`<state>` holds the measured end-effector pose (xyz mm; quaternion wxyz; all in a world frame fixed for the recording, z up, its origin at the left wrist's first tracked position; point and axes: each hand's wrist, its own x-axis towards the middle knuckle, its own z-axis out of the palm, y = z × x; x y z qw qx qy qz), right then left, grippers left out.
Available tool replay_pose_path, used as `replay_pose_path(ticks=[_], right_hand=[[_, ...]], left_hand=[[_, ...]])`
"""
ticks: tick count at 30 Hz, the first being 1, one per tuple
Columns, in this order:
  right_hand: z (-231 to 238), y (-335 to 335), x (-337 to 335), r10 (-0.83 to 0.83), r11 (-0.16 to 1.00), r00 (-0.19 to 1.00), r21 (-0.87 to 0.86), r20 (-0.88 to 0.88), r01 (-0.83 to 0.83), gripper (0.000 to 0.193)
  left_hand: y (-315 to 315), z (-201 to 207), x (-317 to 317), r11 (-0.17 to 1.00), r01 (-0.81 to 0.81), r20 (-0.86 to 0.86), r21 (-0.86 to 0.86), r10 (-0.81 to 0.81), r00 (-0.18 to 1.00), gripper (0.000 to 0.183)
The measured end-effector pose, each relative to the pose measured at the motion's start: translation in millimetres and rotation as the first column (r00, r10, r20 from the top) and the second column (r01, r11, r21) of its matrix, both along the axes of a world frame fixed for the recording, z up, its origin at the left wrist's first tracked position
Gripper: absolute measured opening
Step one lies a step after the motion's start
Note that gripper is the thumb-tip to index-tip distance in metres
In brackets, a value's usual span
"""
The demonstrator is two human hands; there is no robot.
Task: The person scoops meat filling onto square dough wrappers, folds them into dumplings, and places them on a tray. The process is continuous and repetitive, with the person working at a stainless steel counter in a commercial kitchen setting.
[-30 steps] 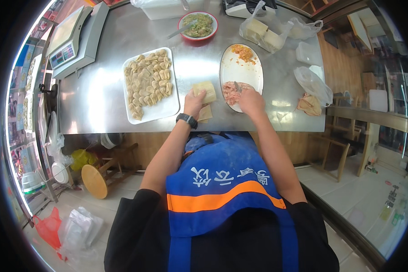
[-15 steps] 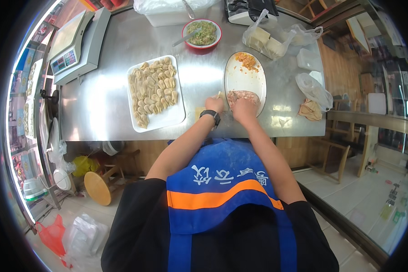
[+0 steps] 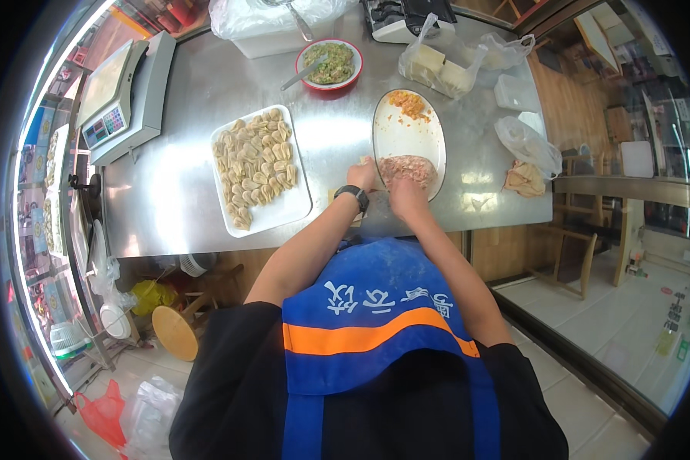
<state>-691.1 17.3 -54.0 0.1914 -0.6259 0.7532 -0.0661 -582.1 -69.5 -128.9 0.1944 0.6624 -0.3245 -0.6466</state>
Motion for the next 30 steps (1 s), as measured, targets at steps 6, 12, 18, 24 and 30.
replay_pose_path(ticks=[6,12,18,24,30], right_hand=[[-7,7,-13,-0.014,0.995,0.972,-0.089,0.235,0.036,0.043],[10,31,-23,-0.148,0.988,0.731,0.060,0.666,0.144,0.044],[45,36,-10,-0.078,0.995,0.858,-0.010,0.508,0.096,0.034],[54,41,-14,-0.020,0.991,0.926,-0.118,0.377,0.069,0.035],[58,60,-51,-0.061,0.997,0.747,0.003,0.662,0.079,0.032]], left_hand=[[8,15,2,0.984,-0.153,-0.211,0.095,0.170,0.963,0.045],[27,61,21,0.918,-0.298,-0.355,0.262,0.378,0.855,0.037],[46,88,24,0.850,-0.421,-0.537,0.317,0.527,0.658,0.033],[49,93,16,0.819,-0.457,-0.664,0.345,0.558,0.498,0.033],[41,98,27,0.853,-0.425,-0.730,0.304,0.495,0.471,0.044]])
